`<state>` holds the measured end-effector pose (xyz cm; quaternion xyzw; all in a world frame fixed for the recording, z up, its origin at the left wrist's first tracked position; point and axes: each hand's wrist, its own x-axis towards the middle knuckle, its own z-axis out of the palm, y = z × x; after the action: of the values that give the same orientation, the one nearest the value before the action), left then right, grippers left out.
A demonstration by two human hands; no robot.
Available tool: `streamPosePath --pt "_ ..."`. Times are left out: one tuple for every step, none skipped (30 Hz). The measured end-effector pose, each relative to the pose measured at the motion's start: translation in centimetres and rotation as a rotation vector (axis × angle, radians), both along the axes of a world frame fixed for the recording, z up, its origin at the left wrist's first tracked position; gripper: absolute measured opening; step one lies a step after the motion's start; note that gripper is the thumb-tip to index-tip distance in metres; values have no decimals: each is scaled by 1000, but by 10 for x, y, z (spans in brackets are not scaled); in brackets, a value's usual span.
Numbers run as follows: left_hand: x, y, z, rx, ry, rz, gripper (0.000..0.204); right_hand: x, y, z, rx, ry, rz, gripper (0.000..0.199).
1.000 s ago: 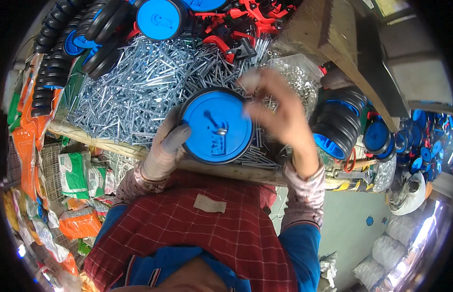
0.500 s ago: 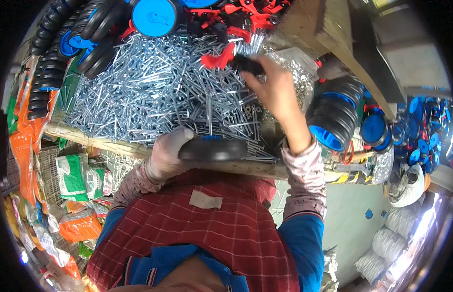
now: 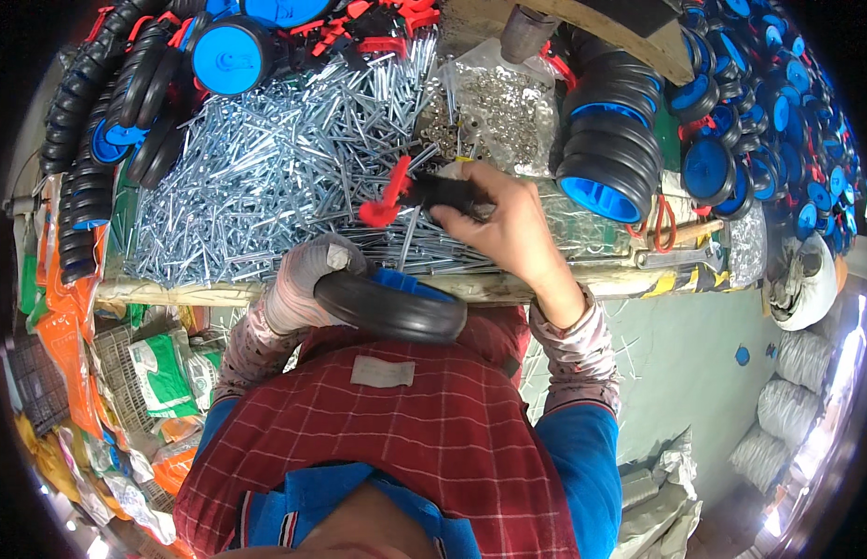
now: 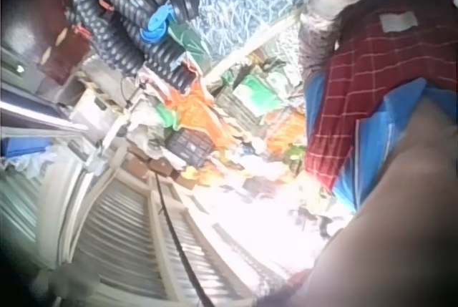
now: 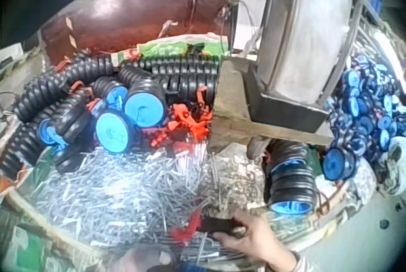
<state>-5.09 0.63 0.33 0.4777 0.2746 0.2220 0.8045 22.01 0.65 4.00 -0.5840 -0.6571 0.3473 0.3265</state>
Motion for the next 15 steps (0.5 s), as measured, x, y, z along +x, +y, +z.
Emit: streamPosePath --pt "-2 1 -5 214 78 -35 32 0 -4 4 117 0 101 32" --pt "-2 3 -4 426 156 -57 30 0 -9 8 235 -5 200 35" --pt "-4 2 2 588 200 -81 27 0 -11 10 353 -10 299 38" --pt "-3 8 8 846 214 -151 22 10 -13 9 284 -34 340 43" --pt "2 14 20 1106 210 -187 22 13 -14 6 234 51 370 45" --pt "9 14 17 1334 147 -80 24 15 -17 -2 184 137 396 46" --pt "14 12 14 1555 77 37 26 17 -20 -10 134 224 419 47" --pt "17 13 10 1486 34 34 26 21 -25 -12 84 198 399 50" --pt "17 15 6 1415 -9 29 26 25 -28 -10 43 244 413 49" --pt "17 18 2 1343 -51 20 26 33 -29 -2 84 180 420 46" --pt "16 20 -5 1290 -86 13 27 41 -28 8 121 117 444 43" --pt "12 21 -12 1237 -121 -1 27 56 -36 7 297 -160 171 43" --pt "11 21 -16 1183 -153 -14 28 73 -45 8 467 -439 -102 42" --pt "10 18 -16 1198 -146 28 30 86 -40 12 512 -648 -329 43" --pt "11 20 -16 1178 -141 -14 31 99 -32 16 549 -852 -563 45"
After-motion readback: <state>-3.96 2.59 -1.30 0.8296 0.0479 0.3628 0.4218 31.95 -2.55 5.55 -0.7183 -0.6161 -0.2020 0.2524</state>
